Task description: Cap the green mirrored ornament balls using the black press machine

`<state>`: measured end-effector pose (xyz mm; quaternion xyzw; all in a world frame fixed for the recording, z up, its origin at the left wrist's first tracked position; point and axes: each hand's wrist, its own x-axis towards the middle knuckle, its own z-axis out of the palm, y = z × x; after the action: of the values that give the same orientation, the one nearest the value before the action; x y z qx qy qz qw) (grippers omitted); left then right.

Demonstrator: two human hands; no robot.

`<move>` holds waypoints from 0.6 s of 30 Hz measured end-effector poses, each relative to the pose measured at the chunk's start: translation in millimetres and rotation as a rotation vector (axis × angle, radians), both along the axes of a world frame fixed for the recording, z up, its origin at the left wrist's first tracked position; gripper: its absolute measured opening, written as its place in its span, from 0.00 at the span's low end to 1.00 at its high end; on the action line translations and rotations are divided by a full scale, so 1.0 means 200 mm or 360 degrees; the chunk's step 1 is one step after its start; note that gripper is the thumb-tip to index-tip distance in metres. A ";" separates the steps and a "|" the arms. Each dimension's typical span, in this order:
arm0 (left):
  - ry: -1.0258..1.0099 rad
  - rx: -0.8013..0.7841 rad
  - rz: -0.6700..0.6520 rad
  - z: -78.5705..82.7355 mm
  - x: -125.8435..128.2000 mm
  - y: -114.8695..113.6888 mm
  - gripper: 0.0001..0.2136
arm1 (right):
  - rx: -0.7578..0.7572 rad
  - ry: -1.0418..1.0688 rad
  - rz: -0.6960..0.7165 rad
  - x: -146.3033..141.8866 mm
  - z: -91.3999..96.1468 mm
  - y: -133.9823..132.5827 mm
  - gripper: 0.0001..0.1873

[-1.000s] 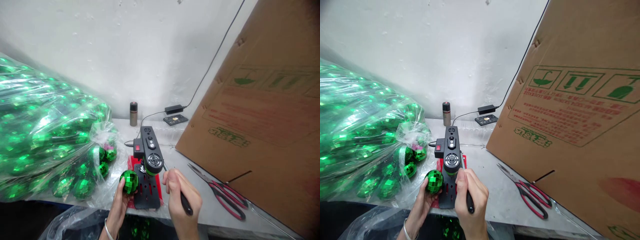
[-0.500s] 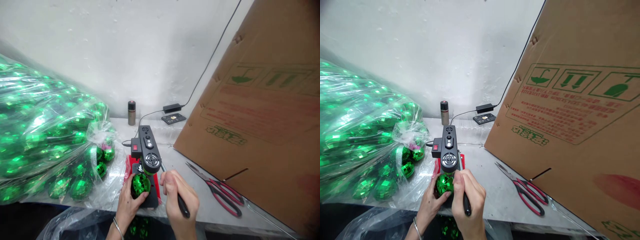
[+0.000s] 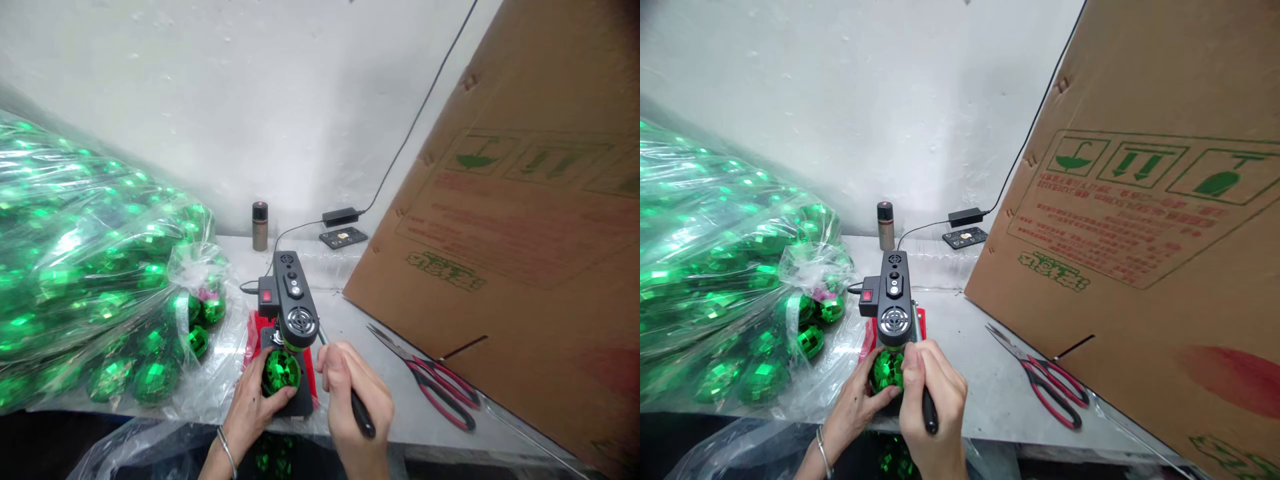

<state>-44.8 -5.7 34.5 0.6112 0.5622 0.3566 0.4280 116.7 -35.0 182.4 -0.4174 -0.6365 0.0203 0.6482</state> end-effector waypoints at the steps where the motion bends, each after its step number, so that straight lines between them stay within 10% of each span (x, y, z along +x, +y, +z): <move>1: -0.0002 -0.0025 -0.0003 0.00 -0.01 0.00 0.35 | -0.0002 0.0004 0.0005 0.00 0.00 0.00 0.18; 18: -0.0195 0.0323 0.0147 -0.17 0.18 0.05 0.30 | -0.0043 0.0038 0.0066 0.02 -0.05 0.00 0.17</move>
<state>-7.9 3.6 -0.2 0.6019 0.5236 0.4677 0.3805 119.9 -34.8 172.1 -0.4127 -0.6369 0.0473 0.6494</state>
